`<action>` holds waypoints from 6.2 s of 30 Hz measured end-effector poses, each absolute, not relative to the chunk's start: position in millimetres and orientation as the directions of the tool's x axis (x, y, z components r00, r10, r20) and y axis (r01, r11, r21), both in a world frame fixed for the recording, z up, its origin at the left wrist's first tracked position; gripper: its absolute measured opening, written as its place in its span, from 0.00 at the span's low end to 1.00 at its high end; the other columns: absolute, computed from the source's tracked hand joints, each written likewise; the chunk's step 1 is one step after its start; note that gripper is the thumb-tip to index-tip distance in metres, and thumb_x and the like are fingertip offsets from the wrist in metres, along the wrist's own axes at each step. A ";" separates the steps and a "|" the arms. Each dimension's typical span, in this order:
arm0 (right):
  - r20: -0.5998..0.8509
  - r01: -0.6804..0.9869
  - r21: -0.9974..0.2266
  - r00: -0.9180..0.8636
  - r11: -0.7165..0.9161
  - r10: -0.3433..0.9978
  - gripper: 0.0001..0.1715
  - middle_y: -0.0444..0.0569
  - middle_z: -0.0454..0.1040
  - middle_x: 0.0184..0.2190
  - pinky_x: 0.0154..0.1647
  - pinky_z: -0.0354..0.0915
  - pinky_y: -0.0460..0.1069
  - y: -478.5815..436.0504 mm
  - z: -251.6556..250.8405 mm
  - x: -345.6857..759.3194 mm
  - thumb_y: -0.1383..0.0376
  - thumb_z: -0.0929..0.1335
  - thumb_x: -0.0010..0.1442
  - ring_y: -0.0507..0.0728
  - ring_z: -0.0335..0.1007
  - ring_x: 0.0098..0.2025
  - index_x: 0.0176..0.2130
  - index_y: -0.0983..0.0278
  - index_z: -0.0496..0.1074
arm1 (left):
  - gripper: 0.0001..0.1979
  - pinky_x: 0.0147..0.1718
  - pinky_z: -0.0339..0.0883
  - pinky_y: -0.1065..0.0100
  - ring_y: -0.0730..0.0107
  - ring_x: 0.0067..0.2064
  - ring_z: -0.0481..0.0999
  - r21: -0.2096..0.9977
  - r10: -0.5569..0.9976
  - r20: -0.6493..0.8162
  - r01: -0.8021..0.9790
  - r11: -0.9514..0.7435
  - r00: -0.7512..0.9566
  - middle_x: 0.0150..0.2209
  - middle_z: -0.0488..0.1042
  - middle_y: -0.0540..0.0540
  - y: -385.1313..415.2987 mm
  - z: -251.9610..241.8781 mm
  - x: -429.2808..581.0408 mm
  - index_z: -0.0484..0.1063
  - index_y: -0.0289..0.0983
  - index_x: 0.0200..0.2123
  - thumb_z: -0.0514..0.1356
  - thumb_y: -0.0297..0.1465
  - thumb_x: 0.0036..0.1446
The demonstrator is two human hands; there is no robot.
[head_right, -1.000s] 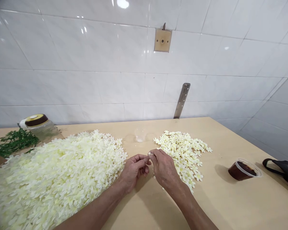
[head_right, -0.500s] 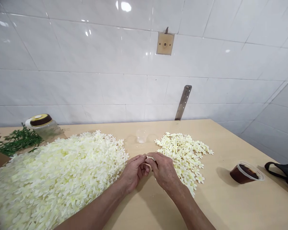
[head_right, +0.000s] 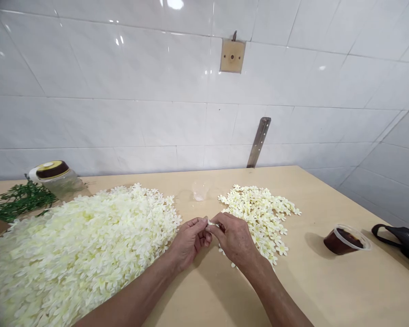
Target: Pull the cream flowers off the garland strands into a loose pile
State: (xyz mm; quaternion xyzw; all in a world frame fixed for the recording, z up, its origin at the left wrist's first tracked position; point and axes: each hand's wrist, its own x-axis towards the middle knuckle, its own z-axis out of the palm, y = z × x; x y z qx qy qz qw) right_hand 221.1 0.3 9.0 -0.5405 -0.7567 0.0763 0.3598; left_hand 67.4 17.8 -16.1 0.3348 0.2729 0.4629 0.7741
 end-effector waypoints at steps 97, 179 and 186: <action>0.368 0.837 -0.466 -0.111 0.287 0.923 0.24 0.42 0.68 0.18 0.23 0.55 0.46 0.4 17.4 219.7 0.58 0.55 0.70 0.52 0.62 0.19 0.26 0.61 0.66 | 0.14 0.23 0.61 0.72 0.75 0.24 0.70 0.849 0.922 -0.145 -0.433 0.302 0.359 0.31 0.74 0.44 17.3 -14.8 67.6 0.73 0.32 0.31 0.67 0.39 0.50; 0.459 0.740 -0.478 -0.248 0.473 0.853 0.18 0.46 0.75 0.27 0.32 0.63 0.46 -4.1 14.4 212.9 0.64 0.58 0.69 0.53 0.69 0.28 0.35 0.61 0.74 | 0.18 0.23 0.61 0.72 0.76 0.23 0.70 0.757 0.897 -0.160 -0.532 0.380 0.413 0.28 0.75 0.44 21.0 -11.7 65.3 0.73 0.31 0.29 0.68 0.42 0.50; 0.478 0.726 -0.542 -0.147 0.423 0.866 0.16 0.50 0.80 0.41 0.41 0.70 0.49 1.5 7.6 219.2 0.64 0.62 0.65 0.56 0.77 0.39 0.50 0.61 0.73 | 0.16 0.23 0.61 0.73 0.77 0.24 0.70 0.751 0.901 -0.167 -0.540 0.379 0.400 0.31 0.76 0.43 23.1 -13.7 63.2 0.73 0.30 0.30 0.72 0.37 0.45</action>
